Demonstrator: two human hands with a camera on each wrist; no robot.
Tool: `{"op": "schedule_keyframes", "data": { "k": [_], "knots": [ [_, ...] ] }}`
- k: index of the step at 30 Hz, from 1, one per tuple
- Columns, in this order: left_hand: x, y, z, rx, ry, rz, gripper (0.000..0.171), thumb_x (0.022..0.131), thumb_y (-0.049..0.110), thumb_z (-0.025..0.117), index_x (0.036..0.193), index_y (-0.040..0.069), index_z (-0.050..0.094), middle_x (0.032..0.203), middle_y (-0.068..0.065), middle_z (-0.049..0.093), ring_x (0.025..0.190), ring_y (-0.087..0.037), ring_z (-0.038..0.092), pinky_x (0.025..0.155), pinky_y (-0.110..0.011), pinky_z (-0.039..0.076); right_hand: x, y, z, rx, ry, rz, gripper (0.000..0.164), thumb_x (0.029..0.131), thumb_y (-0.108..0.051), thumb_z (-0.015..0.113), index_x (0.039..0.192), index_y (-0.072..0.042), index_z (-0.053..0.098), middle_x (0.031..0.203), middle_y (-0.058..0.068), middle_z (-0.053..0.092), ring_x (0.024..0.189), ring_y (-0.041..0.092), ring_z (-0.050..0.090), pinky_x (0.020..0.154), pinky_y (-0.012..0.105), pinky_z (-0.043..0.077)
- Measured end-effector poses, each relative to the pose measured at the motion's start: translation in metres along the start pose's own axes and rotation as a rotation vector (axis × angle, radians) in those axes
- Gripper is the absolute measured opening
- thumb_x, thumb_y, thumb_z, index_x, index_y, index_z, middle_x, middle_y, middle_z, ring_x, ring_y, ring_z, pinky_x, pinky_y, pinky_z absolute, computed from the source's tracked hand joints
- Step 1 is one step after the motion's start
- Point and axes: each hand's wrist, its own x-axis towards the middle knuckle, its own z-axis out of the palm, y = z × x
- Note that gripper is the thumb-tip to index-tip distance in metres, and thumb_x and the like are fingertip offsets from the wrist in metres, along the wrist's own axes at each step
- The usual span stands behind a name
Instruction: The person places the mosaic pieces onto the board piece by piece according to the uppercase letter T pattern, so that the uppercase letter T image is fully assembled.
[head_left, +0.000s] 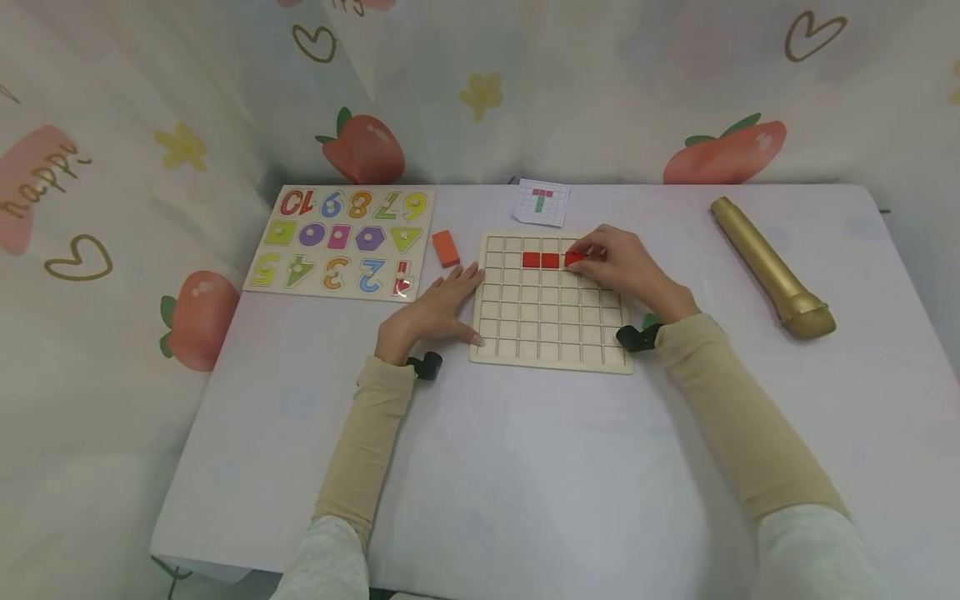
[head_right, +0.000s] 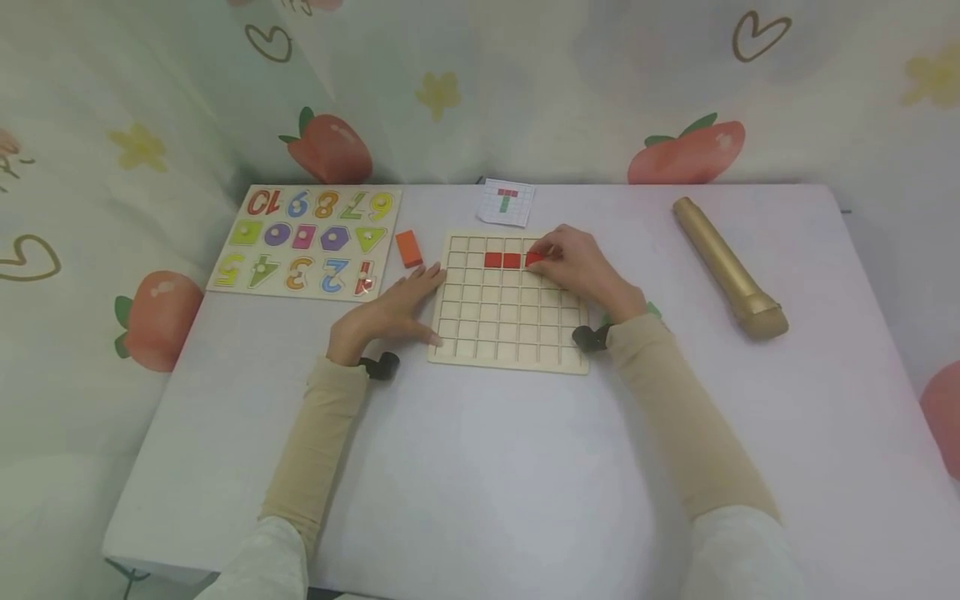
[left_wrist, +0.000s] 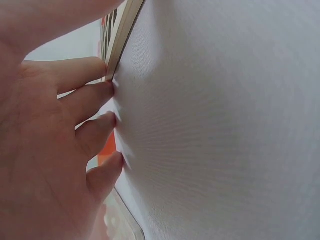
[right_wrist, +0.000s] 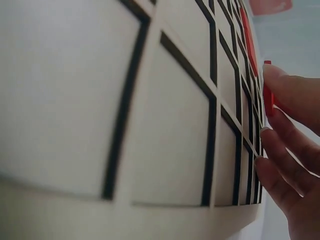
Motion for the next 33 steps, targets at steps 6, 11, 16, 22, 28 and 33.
{"op": "schedule_keyframes", "data": {
  "k": [6,11,16,22,28,33],
  "knots": [
    [-0.001,0.001,0.001,-0.004,0.003,0.006,0.115,0.082,0.033,0.088,0.167,0.016,0.012,0.175,0.002,0.000,0.161,-0.018,-0.007,0.133,-0.036,-0.004,0.004,0.000,0.003,-0.022,-0.016,0.012,0.031,0.095,-0.018,0.074,0.121,0.000,0.073,0.112,0.019,0.064,0.098,0.033,0.059,0.082,0.043,0.049],
    [-0.002,0.002,0.001,-0.007,0.003,0.003,0.114,0.083,0.032,0.087,0.167,0.016,0.012,0.175,0.002,0.000,0.161,-0.018,-0.007,0.133,-0.036,-0.004,0.007,0.000,0.004,-0.033,-0.034,0.022,0.030,0.095,-0.018,0.073,0.120,0.000,0.073,0.112,0.019,0.064,0.097,0.032,0.057,0.081,0.042,0.047],
    [-0.002,0.004,0.000,-0.003,0.004,0.000,0.114,0.082,0.032,0.087,0.167,0.016,0.012,0.175,0.002,0.000,0.161,-0.018,-0.007,0.133,-0.036,-0.004,0.010,0.000,0.004,-0.053,-0.046,0.020,0.030,0.095,-0.016,0.073,0.120,0.001,0.073,0.110,0.019,0.062,0.095,0.032,0.055,0.080,0.041,0.046],
    [-0.003,0.005,-0.001,0.002,0.006,-0.008,0.114,0.082,0.031,0.087,0.167,0.016,0.013,0.175,0.002,0.001,0.162,-0.019,-0.006,0.133,-0.036,-0.004,0.011,-0.001,0.004,-0.063,-0.053,0.022,0.030,0.094,-0.014,0.073,0.120,0.001,0.073,0.109,0.020,0.061,0.095,0.032,0.055,0.080,0.041,0.046],
    [-0.002,0.005,-0.001,0.000,0.005,-0.009,0.114,0.082,0.031,0.087,0.167,0.016,0.013,0.175,0.002,0.001,0.162,-0.019,-0.006,0.133,-0.036,-0.004,0.011,-0.002,0.003,-0.066,-0.058,0.025,0.030,0.094,-0.014,0.073,0.120,0.001,0.072,0.110,0.020,0.062,0.096,0.032,0.056,0.081,0.042,0.047],
    [-0.002,0.005,-0.002,-0.001,0.004,-0.012,0.113,0.083,0.031,0.087,0.167,0.016,0.013,0.175,0.002,0.001,0.162,-0.019,-0.006,0.133,-0.036,-0.004,0.008,-0.002,0.002,-0.055,-0.053,0.029,0.030,0.094,-0.013,0.073,0.121,0.001,0.072,0.111,0.020,0.062,0.099,0.033,0.057,0.084,0.044,0.048]
  ]
}}
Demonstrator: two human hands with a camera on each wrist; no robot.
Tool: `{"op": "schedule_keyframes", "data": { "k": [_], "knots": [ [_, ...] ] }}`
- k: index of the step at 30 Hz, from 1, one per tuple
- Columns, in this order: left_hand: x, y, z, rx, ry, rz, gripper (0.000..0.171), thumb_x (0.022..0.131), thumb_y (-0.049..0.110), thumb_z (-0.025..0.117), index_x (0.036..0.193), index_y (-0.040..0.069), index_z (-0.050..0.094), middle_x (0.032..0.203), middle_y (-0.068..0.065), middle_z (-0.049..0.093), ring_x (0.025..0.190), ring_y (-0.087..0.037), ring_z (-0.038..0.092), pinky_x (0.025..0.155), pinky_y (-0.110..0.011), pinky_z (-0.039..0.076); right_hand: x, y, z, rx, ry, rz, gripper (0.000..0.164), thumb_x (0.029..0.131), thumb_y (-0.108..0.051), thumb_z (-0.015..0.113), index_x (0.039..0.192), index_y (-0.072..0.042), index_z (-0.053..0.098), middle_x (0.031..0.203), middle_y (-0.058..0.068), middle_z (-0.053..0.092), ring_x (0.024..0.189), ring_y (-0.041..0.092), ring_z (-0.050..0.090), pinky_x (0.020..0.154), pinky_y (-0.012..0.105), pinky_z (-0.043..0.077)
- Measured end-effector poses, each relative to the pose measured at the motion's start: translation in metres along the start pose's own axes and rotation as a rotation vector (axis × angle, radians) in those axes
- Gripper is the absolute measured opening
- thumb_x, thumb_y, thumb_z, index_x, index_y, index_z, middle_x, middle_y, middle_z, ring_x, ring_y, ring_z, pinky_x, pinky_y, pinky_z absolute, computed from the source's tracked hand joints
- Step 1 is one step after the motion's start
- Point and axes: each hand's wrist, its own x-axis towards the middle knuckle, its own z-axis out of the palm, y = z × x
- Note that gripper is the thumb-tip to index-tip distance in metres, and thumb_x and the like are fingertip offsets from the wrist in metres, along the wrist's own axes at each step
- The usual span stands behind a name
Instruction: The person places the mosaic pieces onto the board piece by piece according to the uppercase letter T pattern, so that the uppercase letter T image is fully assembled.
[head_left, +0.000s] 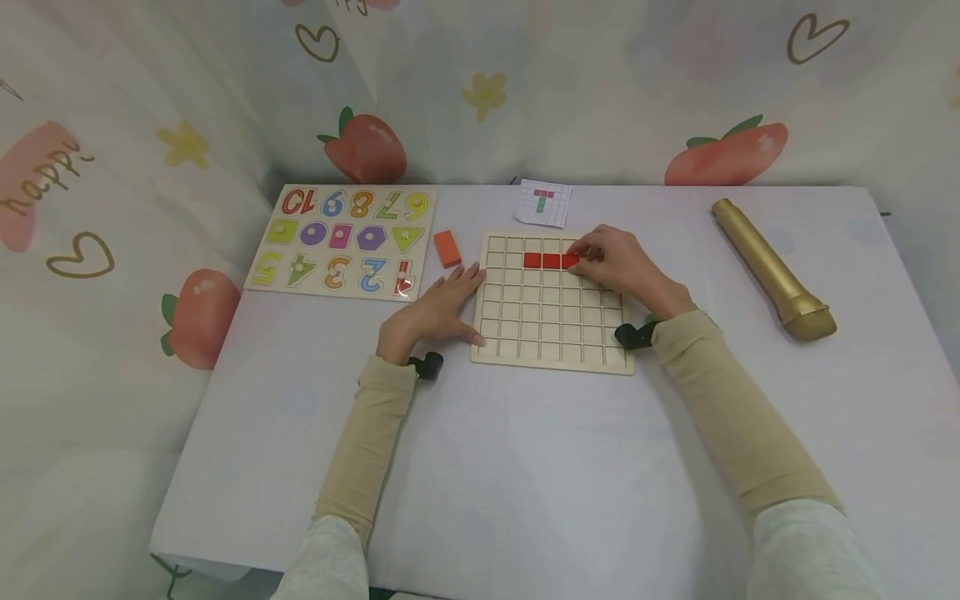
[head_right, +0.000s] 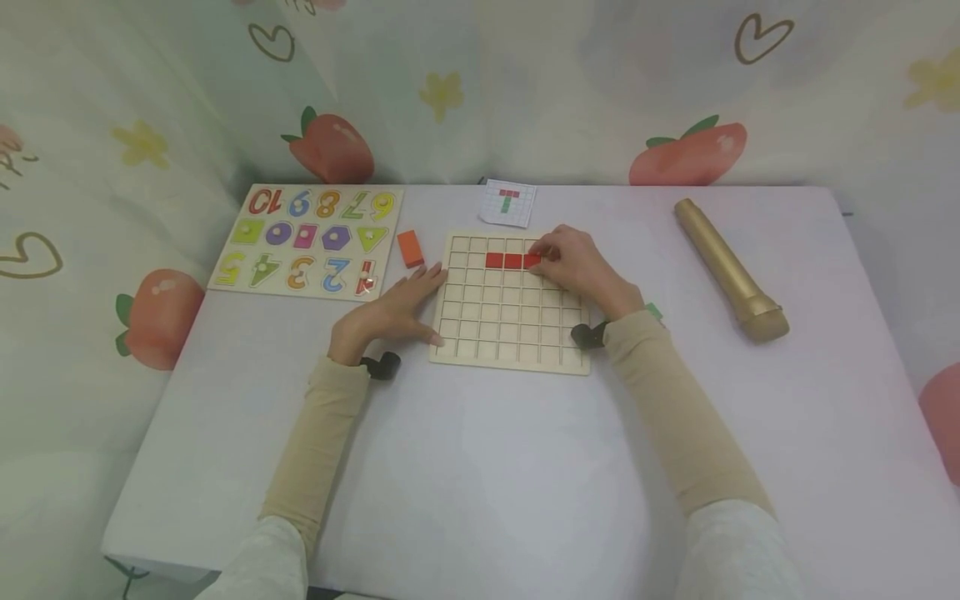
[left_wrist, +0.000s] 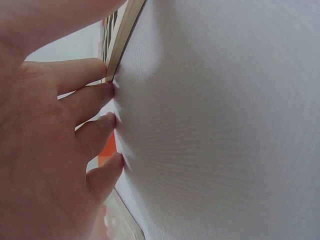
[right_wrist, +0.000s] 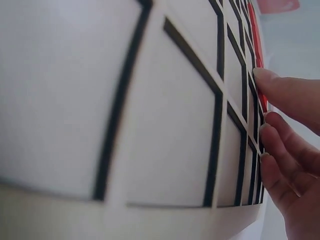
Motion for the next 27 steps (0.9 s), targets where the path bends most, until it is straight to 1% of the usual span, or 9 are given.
{"op": "schedule_keyframes", "data": {
  "k": [6,10,17,22,27],
  "knots": [
    [-0.001,0.001,0.000,0.000,-0.005,0.003,0.113,0.083,0.032,0.087,0.167,0.016,0.013,0.175,0.001,0.001,0.162,-0.019,-0.006,0.133,-0.036,-0.003,-0.008,0.001,-0.002,0.020,0.005,0.010,0.032,0.095,-0.012,0.070,0.123,0.003,0.070,0.116,0.023,0.064,0.106,0.037,0.059,0.095,0.051,0.052],
    [0.000,0.000,0.000,0.003,-0.008,0.012,0.114,0.083,0.031,0.087,0.167,0.015,0.012,0.175,0.000,0.001,0.162,-0.020,-0.005,0.133,-0.037,-0.003,-0.016,0.004,-0.006,0.050,0.028,0.022,0.030,0.096,-0.012,0.068,0.123,0.002,0.070,0.120,0.021,0.065,0.110,0.036,0.060,0.100,0.052,0.052],
    [0.002,-0.004,0.001,-0.005,-0.009,0.023,0.114,0.083,0.031,0.087,0.167,0.014,0.010,0.175,-0.001,0.000,0.162,-0.020,-0.006,0.133,-0.036,-0.003,-0.031,0.007,-0.013,0.033,0.062,0.043,0.028,0.098,-0.012,0.064,0.122,0.001,0.071,0.121,0.021,0.066,0.108,0.035,0.058,0.096,0.051,0.050],
    [0.002,-0.004,0.001,-0.008,-0.006,0.020,0.114,0.083,0.032,0.087,0.167,0.014,0.011,0.175,0.000,0.000,0.162,-0.019,-0.006,0.133,-0.036,-0.004,-0.042,0.010,-0.016,0.033,0.084,0.038,0.027,0.097,-0.011,0.064,0.119,0.001,0.072,0.118,0.021,0.068,0.107,0.036,0.061,0.095,0.052,0.052],
    [0.001,-0.003,0.001,0.000,-0.008,0.016,0.114,0.083,0.032,0.087,0.167,0.015,0.011,0.175,0.000,0.000,0.162,-0.019,-0.006,0.133,-0.036,-0.003,-0.053,0.014,-0.018,0.015,0.101,0.032,0.025,0.096,-0.009,0.066,0.117,0.001,0.073,0.115,0.021,0.069,0.104,0.036,0.063,0.092,0.052,0.053]
  ]
}}
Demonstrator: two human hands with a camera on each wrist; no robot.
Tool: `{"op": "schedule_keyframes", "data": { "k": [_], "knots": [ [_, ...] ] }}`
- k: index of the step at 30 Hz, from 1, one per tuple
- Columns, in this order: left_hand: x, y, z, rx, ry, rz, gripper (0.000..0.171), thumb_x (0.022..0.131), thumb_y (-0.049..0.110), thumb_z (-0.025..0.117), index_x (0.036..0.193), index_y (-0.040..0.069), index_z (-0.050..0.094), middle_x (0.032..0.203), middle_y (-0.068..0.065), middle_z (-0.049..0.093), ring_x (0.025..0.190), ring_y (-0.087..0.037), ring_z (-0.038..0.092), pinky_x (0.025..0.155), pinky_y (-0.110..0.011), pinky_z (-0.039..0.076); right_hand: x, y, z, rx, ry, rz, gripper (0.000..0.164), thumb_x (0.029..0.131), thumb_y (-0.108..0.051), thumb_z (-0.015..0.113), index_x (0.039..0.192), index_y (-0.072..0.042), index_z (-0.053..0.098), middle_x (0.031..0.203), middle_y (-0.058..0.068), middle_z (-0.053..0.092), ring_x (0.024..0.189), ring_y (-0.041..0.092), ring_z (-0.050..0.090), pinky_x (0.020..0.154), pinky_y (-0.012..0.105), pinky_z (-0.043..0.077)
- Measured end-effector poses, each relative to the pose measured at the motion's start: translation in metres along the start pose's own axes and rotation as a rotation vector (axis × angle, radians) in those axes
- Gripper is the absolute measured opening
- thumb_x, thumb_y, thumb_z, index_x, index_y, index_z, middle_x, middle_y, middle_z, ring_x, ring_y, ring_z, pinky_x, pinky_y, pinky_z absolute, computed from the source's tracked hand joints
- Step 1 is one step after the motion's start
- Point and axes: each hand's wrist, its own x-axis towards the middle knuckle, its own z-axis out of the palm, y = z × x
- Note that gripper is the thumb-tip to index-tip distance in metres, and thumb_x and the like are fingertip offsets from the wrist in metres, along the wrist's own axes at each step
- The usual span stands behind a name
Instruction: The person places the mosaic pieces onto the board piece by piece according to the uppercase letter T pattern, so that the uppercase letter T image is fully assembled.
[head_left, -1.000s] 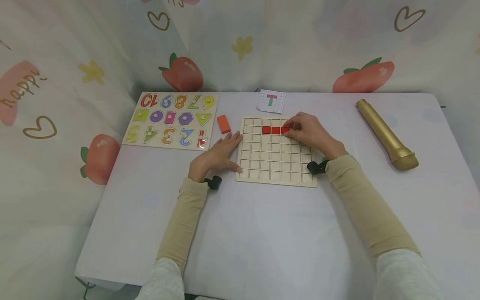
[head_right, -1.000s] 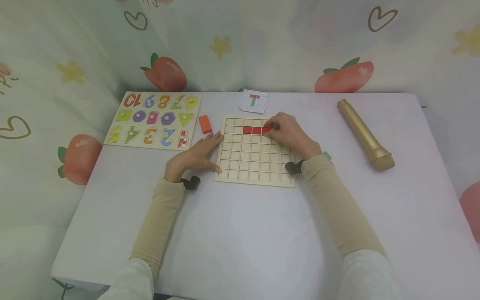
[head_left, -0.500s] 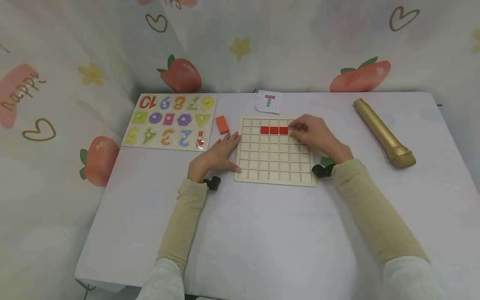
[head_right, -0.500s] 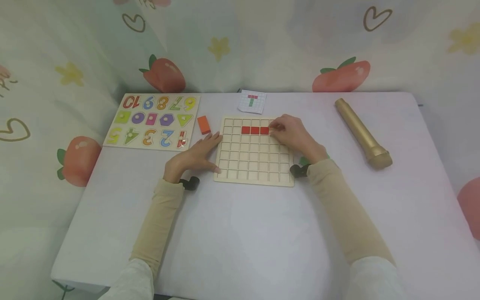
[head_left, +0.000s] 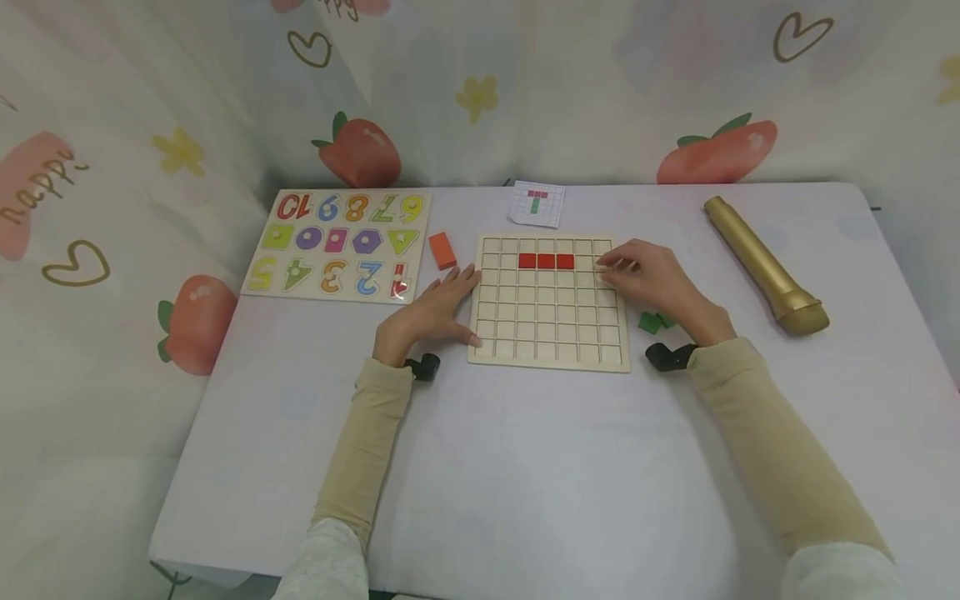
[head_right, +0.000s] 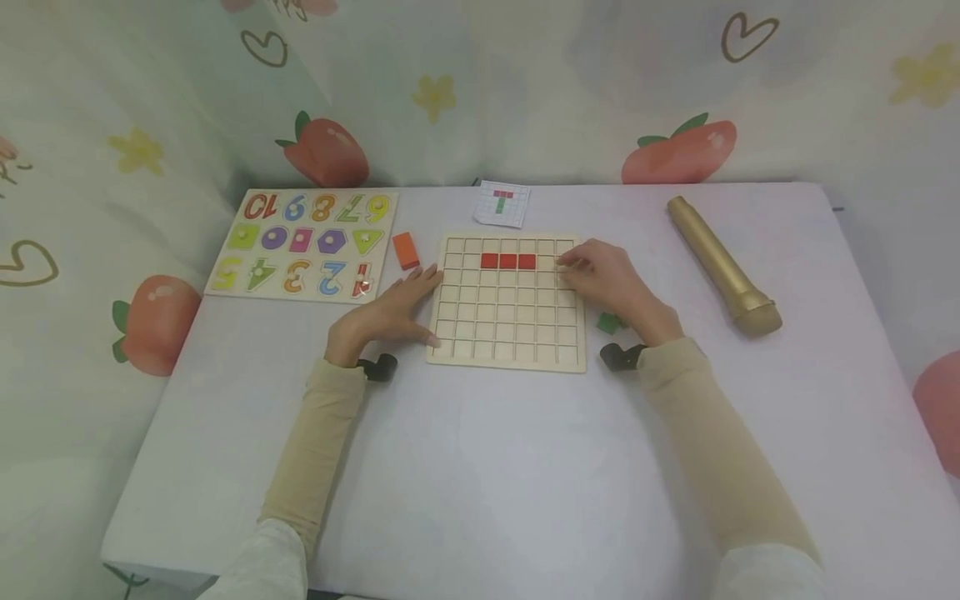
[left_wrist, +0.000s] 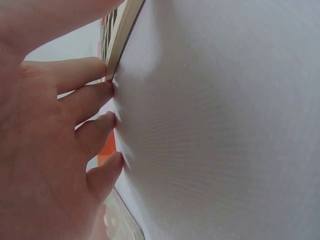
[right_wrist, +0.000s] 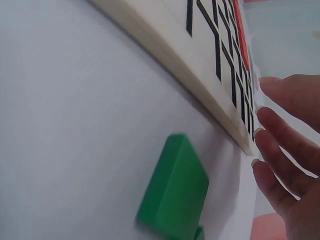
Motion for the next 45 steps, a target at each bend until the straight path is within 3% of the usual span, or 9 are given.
{"op": "schedule_keyframes", "data": {
  "k": [21,27,34,45],
  "knots": [
    [-0.001,0.001,0.001,-0.004,0.008,0.006,0.114,0.083,0.031,0.087,0.167,0.015,0.011,0.175,0.000,0.000,0.162,-0.020,-0.005,0.133,-0.036,-0.003,-0.058,0.034,-0.023,0.003,-0.023,0.071,0.030,0.096,-0.019,0.072,0.123,-0.005,0.072,0.118,0.017,0.071,0.106,0.032,0.063,0.092,0.046,0.048],
    [0.000,0.000,0.002,-0.001,0.012,0.002,0.114,0.082,0.032,0.087,0.167,0.015,0.012,0.175,0.000,0.001,0.162,-0.020,-0.005,0.133,-0.036,-0.003,-0.069,0.048,-0.029,-0.017,-0.018,0.113,0.033,0.094,-0.025,0.075,0.123,-0.009,0.072,0.120,0.015,0.073,0.109,0.028,0.063,0.091,0.031,0.045],
    [0.000,0.001,0.002,-0.001,0.013,-0.001,0.113,0.084,0.032,0.086,0.167,0.016,0.012,0.175,0.001,0.001,0.162,-0.020,-0.005,0.133,-0.036,-0.003,-0.077,0.062,-0.038,0.043,-0.072,0.088,0.039,0.090,-0.028,0.081,0.125,-0.012,0.072,0.125,0.010,0.069,0.105,-0.009,0.048,0.088,0.002,0.033],
    [-0.001,0.002,0.002,0.001,0.012,-0.009,0.113,0.083,0.032,0.086,0.167,0.017,0.012,0.175,0.002,0.001,0.162,-0.019,-0.005,0.133,-0.035,-0.003,-0.079,0.071,-0.040,0.066,-0.146,0.039,0.038,0.087,-0.014,0.082,0.124,-0.013,0.073,0.126,0.008,0.064,0.106,-0.004,0.046,0.088,0.001,0.029]
  ]
}}
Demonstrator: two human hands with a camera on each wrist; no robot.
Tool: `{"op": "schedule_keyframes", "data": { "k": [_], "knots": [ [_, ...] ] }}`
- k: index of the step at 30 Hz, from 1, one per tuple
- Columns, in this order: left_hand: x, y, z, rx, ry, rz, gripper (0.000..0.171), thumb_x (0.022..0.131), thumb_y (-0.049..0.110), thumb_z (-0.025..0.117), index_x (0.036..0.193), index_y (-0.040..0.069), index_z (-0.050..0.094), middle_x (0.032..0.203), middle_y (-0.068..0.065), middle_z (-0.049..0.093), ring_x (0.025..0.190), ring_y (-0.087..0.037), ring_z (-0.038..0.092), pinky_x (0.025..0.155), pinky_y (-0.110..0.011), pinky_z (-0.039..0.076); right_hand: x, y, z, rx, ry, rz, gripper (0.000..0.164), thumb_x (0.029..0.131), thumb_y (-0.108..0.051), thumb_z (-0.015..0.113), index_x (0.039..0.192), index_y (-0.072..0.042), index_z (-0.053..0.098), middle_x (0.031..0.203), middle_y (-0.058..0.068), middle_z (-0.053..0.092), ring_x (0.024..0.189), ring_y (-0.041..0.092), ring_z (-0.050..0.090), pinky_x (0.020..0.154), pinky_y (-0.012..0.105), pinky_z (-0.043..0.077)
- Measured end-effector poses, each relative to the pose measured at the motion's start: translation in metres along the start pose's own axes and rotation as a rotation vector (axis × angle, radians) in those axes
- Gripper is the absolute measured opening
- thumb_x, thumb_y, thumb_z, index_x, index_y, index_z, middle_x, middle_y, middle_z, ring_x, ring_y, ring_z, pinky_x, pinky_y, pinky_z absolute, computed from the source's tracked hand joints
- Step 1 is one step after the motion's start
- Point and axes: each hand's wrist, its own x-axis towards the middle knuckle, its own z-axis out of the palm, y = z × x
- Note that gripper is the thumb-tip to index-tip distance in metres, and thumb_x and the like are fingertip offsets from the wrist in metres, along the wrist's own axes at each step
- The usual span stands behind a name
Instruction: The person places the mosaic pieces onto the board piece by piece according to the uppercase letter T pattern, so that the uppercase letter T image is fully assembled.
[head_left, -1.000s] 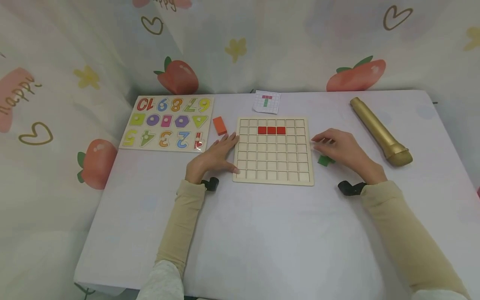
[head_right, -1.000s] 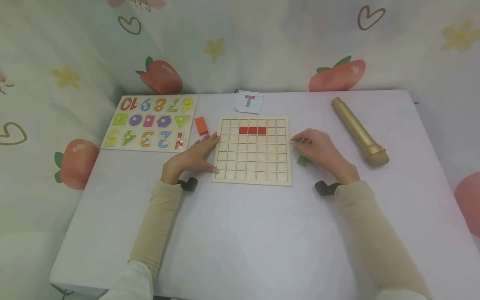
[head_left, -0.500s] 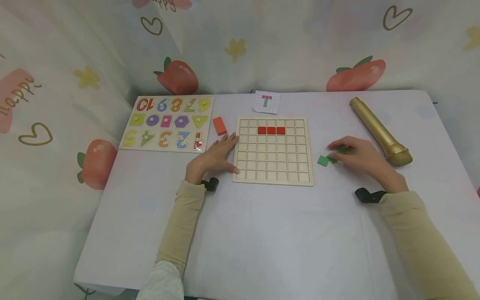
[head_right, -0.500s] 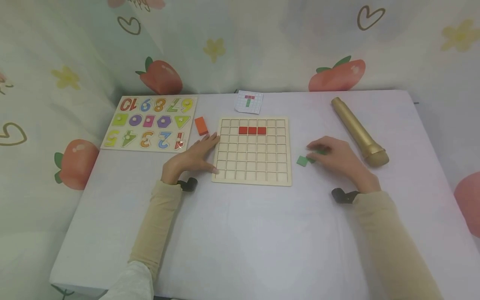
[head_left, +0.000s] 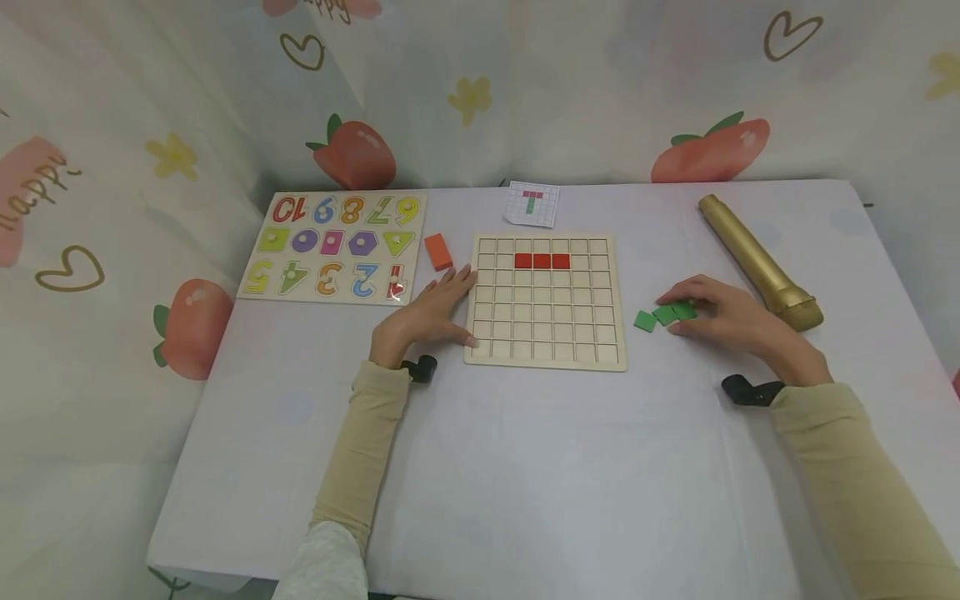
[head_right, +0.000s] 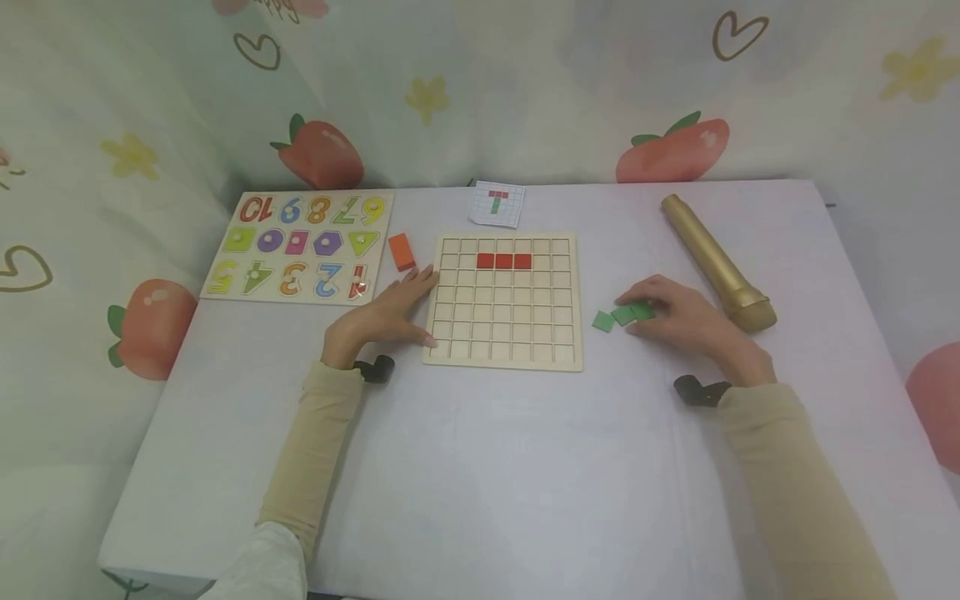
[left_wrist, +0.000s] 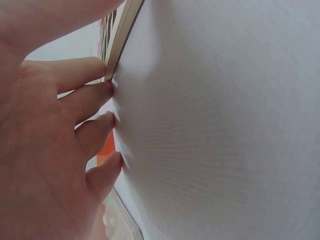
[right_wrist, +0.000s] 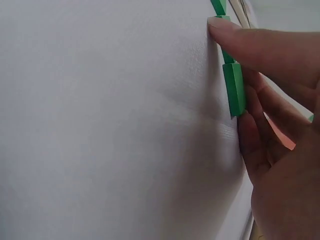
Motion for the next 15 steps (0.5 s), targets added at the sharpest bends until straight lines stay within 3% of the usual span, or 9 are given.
{"op": "schedule_keyframes", "data": {
  "k": [9,15],
  "knots": [
    [-0.0007,0.0004,-0.0007,-0.002,-0.002,0.007,0.112,0.084,0.031,0.086,0.167,0.015,0.012,0.175,0.001,0.001,0.162,-0.020,-0.005,0.133,-0.036,-0.003,0.0024,0.0017,0.0040,-0.072,0.058,-0.035,0.033,0.087,-0.015,0.083,0.119,-0.011,0.073,0.117,0.008,0.068,0.099,-0.002,0.047,0.084,0.009,0.035],
    [-0.0012,0.0007,-0.0014,-0.003,-0.002,0.008,0.112,0.084,0.031,0.086,0.167,0.015,0.012,0.175,0.001,0.001,0.162,-0.020,-0.005,0.133,-0.036,-0.003,0.0056,-0.0054,0.0072,-0.118,0.117,0.022,0.030,0.087,-0.020,0.084,0.113,-0.008,0.075,0.108,0.009,0.070,0.094,0.015,0.053,0.078,0.017,0.038]
  ]
}}
